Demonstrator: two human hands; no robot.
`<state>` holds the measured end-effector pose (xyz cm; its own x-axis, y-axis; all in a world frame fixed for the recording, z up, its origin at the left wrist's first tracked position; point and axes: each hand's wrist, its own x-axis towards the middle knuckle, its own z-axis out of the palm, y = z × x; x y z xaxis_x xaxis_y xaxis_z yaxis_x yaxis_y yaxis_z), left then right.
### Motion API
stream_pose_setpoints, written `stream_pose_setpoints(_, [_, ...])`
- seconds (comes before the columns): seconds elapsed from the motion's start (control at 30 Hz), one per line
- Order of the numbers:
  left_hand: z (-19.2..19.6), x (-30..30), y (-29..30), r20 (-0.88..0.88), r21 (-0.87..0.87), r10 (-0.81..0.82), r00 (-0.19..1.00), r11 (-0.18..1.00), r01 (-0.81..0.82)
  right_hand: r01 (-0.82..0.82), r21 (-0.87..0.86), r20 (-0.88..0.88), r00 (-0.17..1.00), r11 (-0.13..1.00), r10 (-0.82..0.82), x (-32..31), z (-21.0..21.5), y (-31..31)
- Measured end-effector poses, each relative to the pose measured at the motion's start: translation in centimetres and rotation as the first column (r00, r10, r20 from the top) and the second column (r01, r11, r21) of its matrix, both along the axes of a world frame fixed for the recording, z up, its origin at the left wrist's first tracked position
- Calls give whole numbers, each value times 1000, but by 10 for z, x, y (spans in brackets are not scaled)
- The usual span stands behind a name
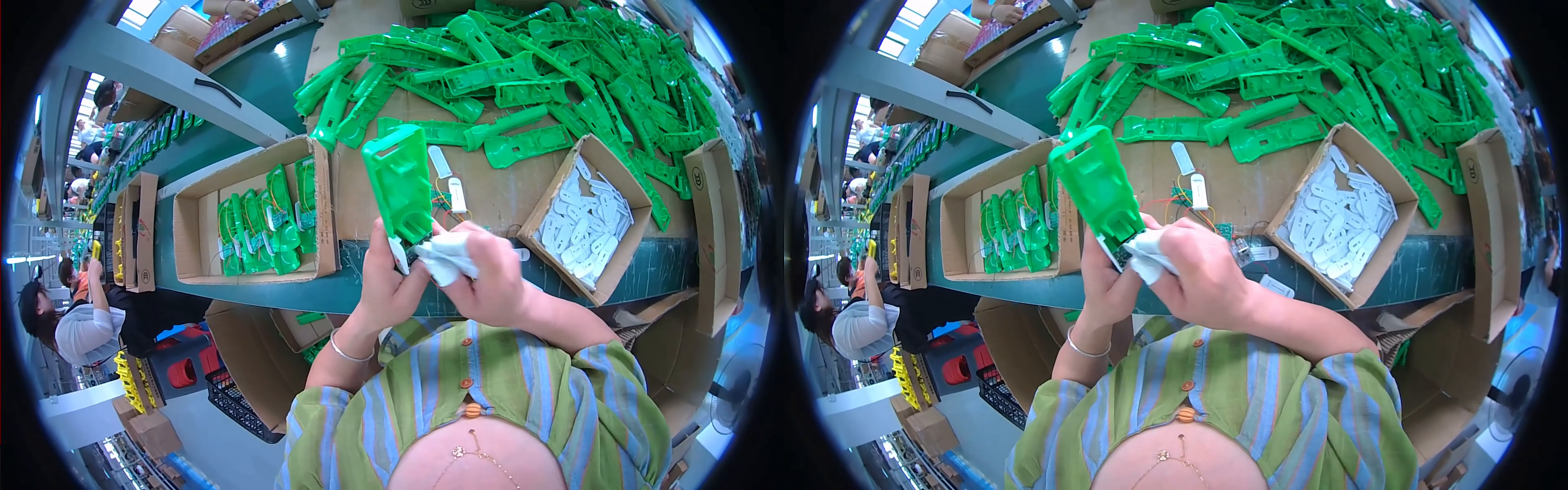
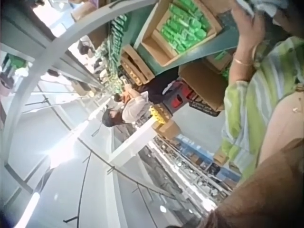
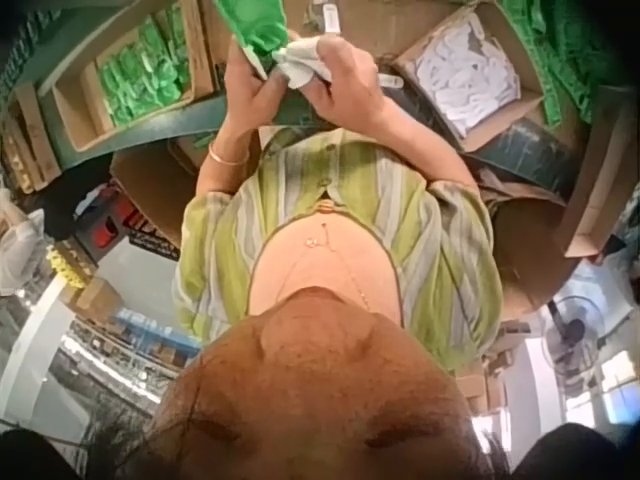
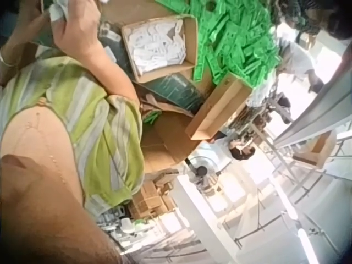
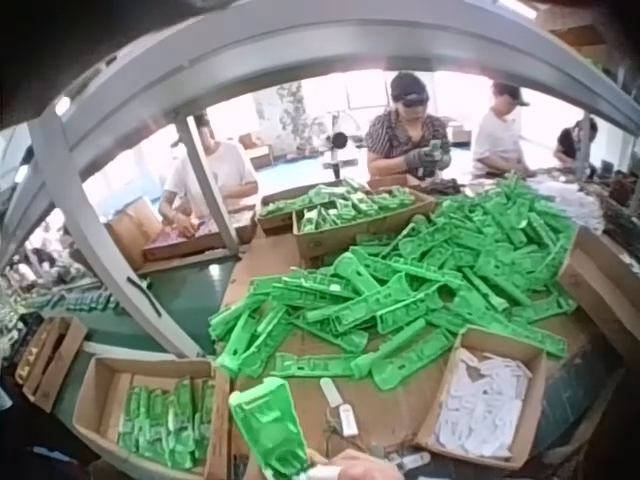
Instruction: Assembling electrical components into green plastic lighting housings at a factory workstation.
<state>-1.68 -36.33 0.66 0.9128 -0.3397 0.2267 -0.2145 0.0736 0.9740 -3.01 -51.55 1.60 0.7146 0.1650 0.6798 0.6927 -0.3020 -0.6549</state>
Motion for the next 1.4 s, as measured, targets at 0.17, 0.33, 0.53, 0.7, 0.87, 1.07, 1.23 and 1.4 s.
stream_pose_setpoints(0.17, [8, 2, -3, 26, -143, -88, 996, 986, 90, 30, 105, 12, 999, 994, -32, 0, 9, -6])
stream_pose_setpoints(0.33, [4, 0, -2, -30, -209, -102, 994, 973, 94, -64, -10, 166, 984, 998, 65, 3, 9, -2])
stream_pose_setpoints(0.53, [0, 0, -3, -28, -88, -74, 997, 994, 72, -74, -18, 94, 993, 997, 75, 3, 6, -2])
stream_pose_setpoints(0.7, [3, -3, -3, 87, 64, -33, 996, 998, 28, -75, -46, 83, 993, 996, 79, 0, 5, 1])
stream_pose_setpoints(0.87, [4, -3, -5, 176, 146, 28, 984, 988, -54, 24, -63, 83, 996, 998, -19, -3, -3, 9])
stream_pose_setpoints(1.07, [-2, 2, 11, 341, 238, 121, 932, 948, -210, -104, 54, 53, 993, 993, 101, 7, 5, -4])
stream_pose_setpoints(1.23, [4, 11, 12, 529, 212, 121, 840, 939, -270, -25, 151, -24, 999, 988, 29, 5, -2, -1])
stream_pose_setpoints(1.4, [5, 9, 12, 478, 150, 152, 865, 956, -251, -42, 157, -40, 998, 987, 48, 2, -4, -3])
